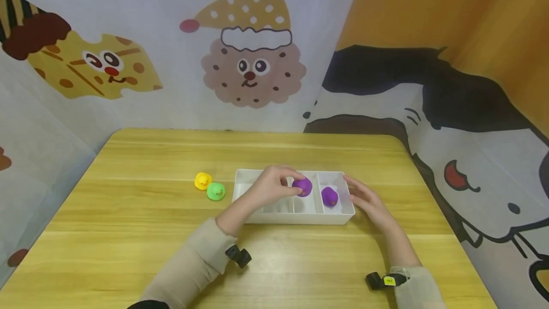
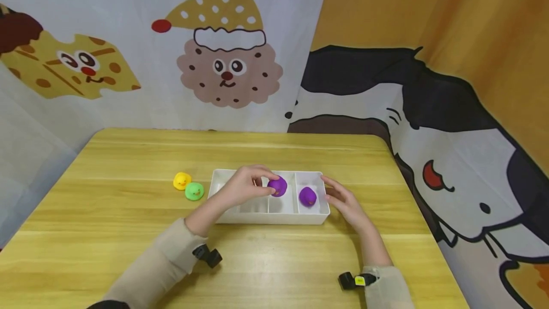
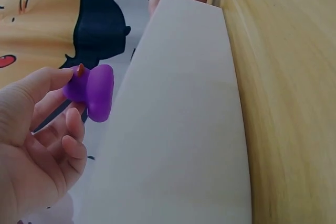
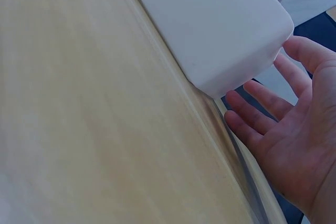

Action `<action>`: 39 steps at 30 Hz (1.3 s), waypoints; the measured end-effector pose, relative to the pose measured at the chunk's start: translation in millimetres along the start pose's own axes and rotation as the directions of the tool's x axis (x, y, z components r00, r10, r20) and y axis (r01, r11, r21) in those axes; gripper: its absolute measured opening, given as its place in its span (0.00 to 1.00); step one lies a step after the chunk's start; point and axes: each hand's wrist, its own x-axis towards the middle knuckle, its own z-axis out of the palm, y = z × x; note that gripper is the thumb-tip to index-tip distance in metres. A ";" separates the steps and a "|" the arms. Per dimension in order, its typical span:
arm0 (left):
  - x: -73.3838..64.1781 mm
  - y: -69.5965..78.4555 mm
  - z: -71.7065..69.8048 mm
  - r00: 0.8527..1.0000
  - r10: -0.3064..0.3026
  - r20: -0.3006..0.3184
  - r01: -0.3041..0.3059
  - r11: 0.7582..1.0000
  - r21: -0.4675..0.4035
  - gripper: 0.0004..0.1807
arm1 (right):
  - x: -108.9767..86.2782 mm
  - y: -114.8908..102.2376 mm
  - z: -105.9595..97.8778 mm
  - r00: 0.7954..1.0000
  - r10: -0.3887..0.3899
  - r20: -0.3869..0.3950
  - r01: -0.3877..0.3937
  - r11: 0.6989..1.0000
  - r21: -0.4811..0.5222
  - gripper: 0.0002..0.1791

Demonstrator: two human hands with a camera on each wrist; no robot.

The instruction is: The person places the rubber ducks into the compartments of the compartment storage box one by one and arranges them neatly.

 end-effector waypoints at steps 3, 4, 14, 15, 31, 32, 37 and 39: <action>3.8 -3.4 3.9 1.000 -0.005 0.018 0.005 1.000 -0.001 0.14 | 0.3 0.4 -0.2 1.000 -0.002 0.003 0.002 1.000 0.000 0.28; 4.9 -4.7 5.3 1.000 -0.005 0.024 0.005 1.000 0.000 0.13 | 0.4 0.6 -0.2 1.000 -0.003 0.004 0.003 1.000 -0.001 0.28; 11.4 -17.4 16.7 0.998 -0.007 0.060 0.006 1.000 0.021 0.14 | 2.5 0.0 1.7 1.000 -0.028 0.002 0.028 1.000 0.004 0.28; 11.6 -18.3 17.4 0.998 -0.014 0.063 0.013 1.000 0.022 0.14 | 2.6 -0.2 1.7 1.000 -0.030 0.005 0.030 1.000 0.003 0.28; 14.0 -25.7 24.2 0.996 -0.033 0.087 0.022 0.991 0.133 0.14 | 2.2 -0.6 1.3 0.999 -0.048 0.019 0.048 0.999 0.004 0.28; 14.1 -25.7 24.5 0.995 -0.037 0.088 0.024 0.989 0.144 0.13 | 2.1 -0.5 1.2 0.999 -0.048 0.016 0.048 0.999 0.003 0.28; 15.2 -26.2 26.7 0.995 -0.055 0.088 0.036 0.979 0.201 0.14 | 1.6 0.5 1.1 0.999 -0.038 -0.001 0.038 0.999 -0.009 0.28; 16.0 -26.7 27.8 0.995 -0.059 0.086 0.038 0.973 0.228 0.13 | 1.4 1.3 0.9 0.999 -0.030 -0.009 0.030 0.999 -0.012 0.28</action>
